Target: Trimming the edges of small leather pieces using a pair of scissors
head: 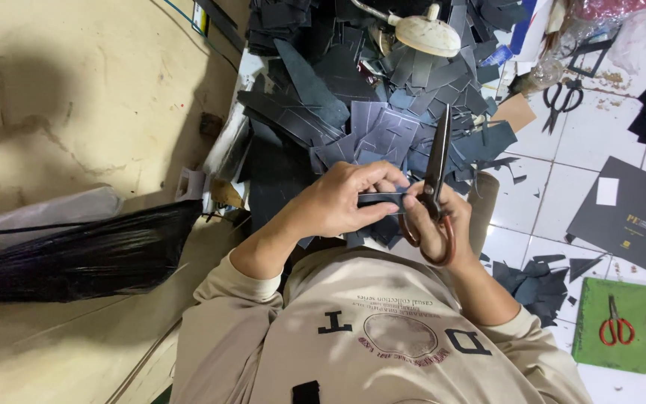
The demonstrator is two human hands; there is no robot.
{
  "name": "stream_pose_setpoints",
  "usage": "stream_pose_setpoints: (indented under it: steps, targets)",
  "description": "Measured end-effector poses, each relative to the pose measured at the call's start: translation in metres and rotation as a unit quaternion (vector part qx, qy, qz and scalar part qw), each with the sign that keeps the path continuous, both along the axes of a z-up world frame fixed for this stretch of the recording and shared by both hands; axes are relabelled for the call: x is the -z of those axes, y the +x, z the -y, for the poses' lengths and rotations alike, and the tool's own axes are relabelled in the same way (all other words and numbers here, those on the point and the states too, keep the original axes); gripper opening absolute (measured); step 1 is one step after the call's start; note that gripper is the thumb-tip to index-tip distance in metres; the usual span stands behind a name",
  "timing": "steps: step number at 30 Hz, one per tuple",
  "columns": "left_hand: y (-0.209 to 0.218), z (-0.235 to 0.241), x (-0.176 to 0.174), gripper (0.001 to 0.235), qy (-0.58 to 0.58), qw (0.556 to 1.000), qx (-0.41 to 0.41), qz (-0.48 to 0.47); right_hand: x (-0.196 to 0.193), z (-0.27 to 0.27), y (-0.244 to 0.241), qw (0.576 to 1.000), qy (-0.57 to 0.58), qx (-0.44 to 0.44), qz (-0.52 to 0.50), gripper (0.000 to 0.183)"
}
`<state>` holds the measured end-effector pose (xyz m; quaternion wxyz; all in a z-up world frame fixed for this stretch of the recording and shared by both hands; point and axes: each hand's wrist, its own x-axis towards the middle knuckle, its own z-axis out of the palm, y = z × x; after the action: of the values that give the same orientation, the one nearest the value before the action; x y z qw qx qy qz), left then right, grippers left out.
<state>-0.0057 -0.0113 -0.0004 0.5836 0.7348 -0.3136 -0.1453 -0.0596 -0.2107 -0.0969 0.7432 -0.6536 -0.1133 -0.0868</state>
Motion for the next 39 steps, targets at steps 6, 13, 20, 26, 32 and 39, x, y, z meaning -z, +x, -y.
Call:
stream_pose_setpoints:
  steps: [6, 13, 20, 26, 32, 39]
  targets:
    - [0.012, -0.018, 0.019, 0.048, -0.016, 0.992, -0.094, -0.078, -0.006, 0.010, 0.002, 0.998, 0.029, 0.026, -0.039, 0.007]
    - [-0.004, 0.017, 0.038, 0.068, -0.224, 0.929, -0.277, -0.101, 0.002, -0.006, -0.001, 0.997, 0.063, 0.006, -0.048, 0.007]
    - [-0.012, 0.028, 0.050, 0.064, -0.238, 0.928, -0.287, -0.023, 0.004, -0.006, -0.001, 0.997, 0.055, 0.024, -0.038, 0.011]
    - [-0.004, 0.022, 0.040, 0.030, -0.193, 0.929, -0.317, 0.009, 0.017, 0.001, -0.002, 0.998, 0.051, 0.033, -0.032, 0.025]
    - [0.004, 0.005, 0.015, 0.012, -0.115, 0.967, -0.227, 0.030, 0.028, 0.013, -0.010, 0.997, 0.057, -0.052, -0.029, 0.051]
    - [0.014, -0.017, -0.018, 0.013, -0.007, 0.998, -0.046, 0.032, 0.032, 0.021, -0.021, 0.983, -0.004, -0.186, 0.003, 0.064]
